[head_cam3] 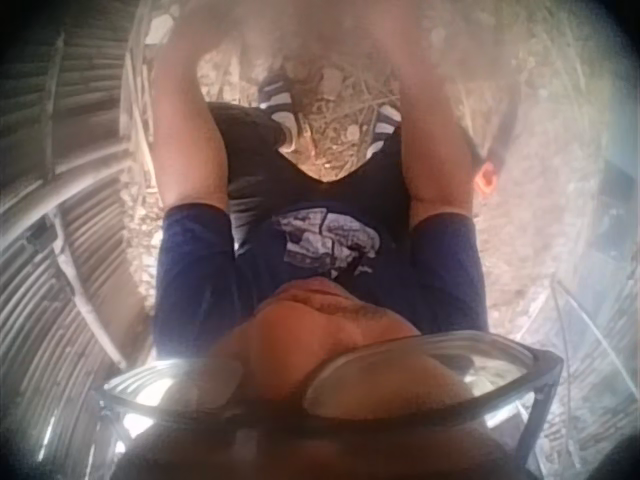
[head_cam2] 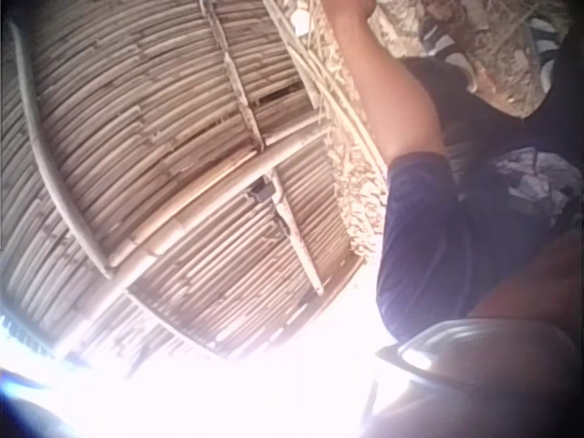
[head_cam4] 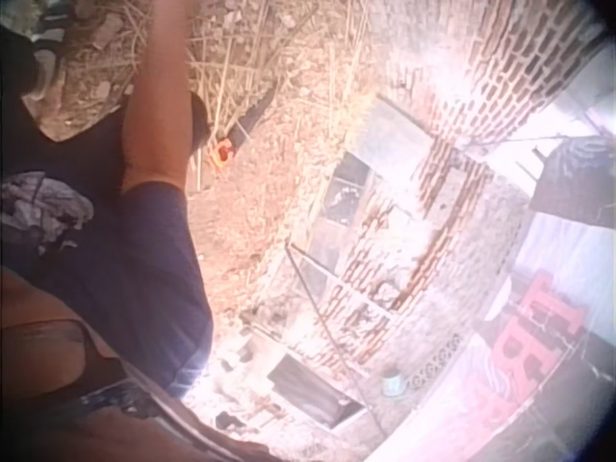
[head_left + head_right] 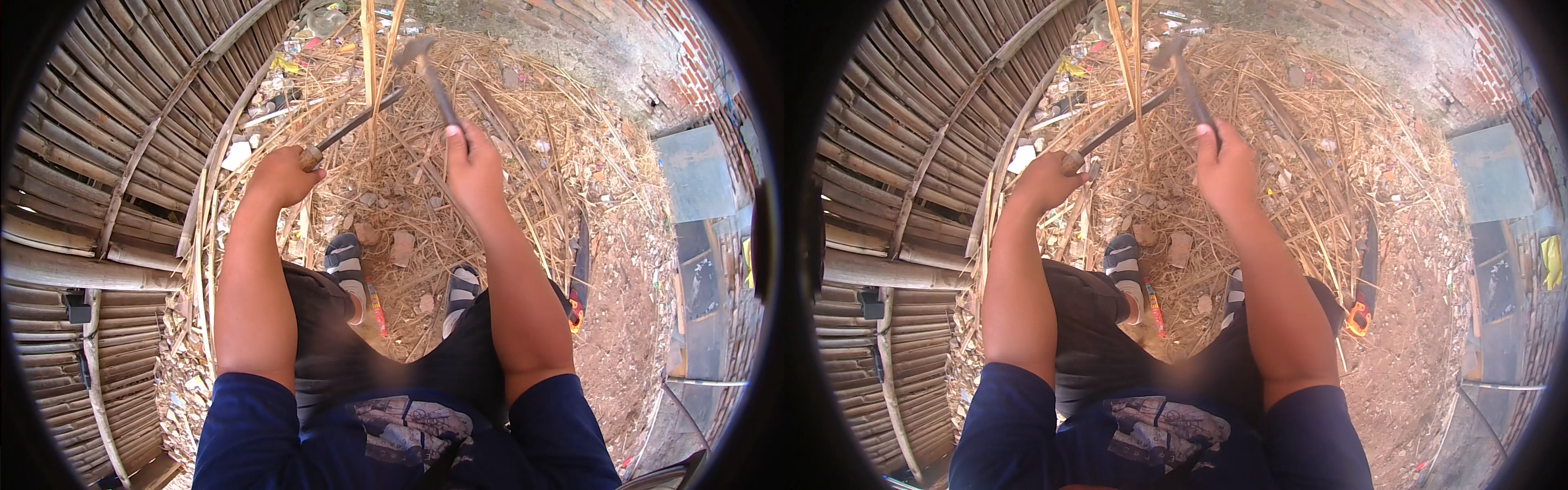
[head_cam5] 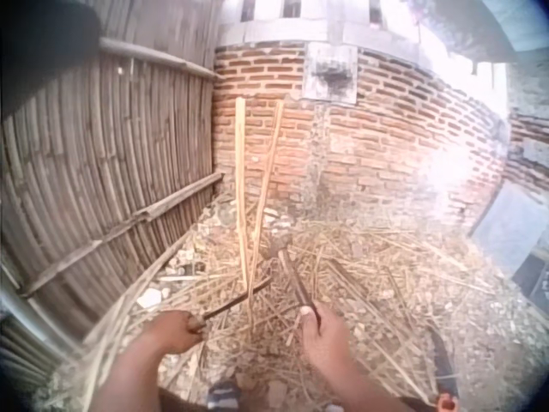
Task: The person shapes a piece of wood by holding a knife against it and striking the back of the knife blade with a wooden mallet, removing slivers of wood.
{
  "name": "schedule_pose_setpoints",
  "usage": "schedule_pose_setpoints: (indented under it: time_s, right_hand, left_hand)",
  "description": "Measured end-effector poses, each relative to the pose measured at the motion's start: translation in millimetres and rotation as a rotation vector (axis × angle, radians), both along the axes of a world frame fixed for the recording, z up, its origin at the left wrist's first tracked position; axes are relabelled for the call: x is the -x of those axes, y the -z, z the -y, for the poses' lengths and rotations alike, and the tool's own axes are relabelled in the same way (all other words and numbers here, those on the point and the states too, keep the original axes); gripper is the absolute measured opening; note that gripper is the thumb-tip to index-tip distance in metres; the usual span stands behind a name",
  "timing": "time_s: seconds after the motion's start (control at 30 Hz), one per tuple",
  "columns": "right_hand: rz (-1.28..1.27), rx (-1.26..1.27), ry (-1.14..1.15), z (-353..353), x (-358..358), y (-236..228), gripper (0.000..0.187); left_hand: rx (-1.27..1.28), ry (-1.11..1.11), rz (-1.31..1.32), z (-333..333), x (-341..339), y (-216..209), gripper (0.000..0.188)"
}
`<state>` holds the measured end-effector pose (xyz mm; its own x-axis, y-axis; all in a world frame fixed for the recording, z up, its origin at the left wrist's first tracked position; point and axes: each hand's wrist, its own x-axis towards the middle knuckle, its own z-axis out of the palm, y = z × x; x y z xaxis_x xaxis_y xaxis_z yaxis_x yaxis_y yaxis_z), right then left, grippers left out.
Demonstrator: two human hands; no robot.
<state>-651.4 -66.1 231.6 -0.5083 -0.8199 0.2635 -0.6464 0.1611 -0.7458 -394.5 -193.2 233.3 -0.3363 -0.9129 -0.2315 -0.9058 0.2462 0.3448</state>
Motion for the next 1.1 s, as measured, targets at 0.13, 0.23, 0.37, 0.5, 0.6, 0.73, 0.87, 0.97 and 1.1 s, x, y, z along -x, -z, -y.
schedule_pose_setpoints:
  time_s: [0.13, 0.23, 0.37, 0.5, 0.6, 0.73, 0.87, 0.97, 1.1]
  right_hand:
    - [0.018, 0.407, 0.029, -5.6, 3.4, 2.9, 0.04]
    - [-0.089, -0.076, 0.007, -6.1, -0.7, 23.4, 0.038]
    - [-0.163, -0.246, -0.024, 4.0, -12.2, 39.2, 0.039]
    - [-0.151, -0.129, -0.003, 3.6, -2.8, 23.4, 0.039]
    - [-0.063, 0.127, 0.005, -4.8, -6.3, -1.4, 0.038]
    - [-0.024, 0.309, 0.003, -7.1, -3.8, 6.2, 0.038]
    - [-0.131, -0.309, -0.072, 6.1, 2.7, 53.7, 0.031]
    - [-0.15, -0.214, -0.079, 9.1, 2.0, 61.1, 0.032]
    - [-0.059, -0.225, -0.069, 5.3, -0.7, 28.4, 0.034]
  left_hand:
    - [-0.026, 0.003, -0.01, 2.6, 5.1, -2.1, 0.05]
    - [-0.013, -0.004, 0.005, 1.0, 11.4, -2.3, 0.049]
    - [0.01, -0.014, 0.003, 4.9, 7.7, 5.8, 0.049]
    - [-0.003, -0.013, -0.012, 7.4, 8.9, 12.6, 0.05]
    - [-0.006, -0.012, 0.014, 5.9, 11.9, 12.6, 0.051]
    - [0.053, 0.011, 0.027, 6.0, 16.4, 15.4, 0.052]
    - [-0.018, 0.002, 0.08, 5.2, 19.6, 17.4, 0.056]
    - [-0.015, 0.003, 0.086, 9.7, 15.4, 25.0, 0.057]
    - [-0.009, -0.021, 0.067, 9.4, 10.0, 34.2, 0.057]
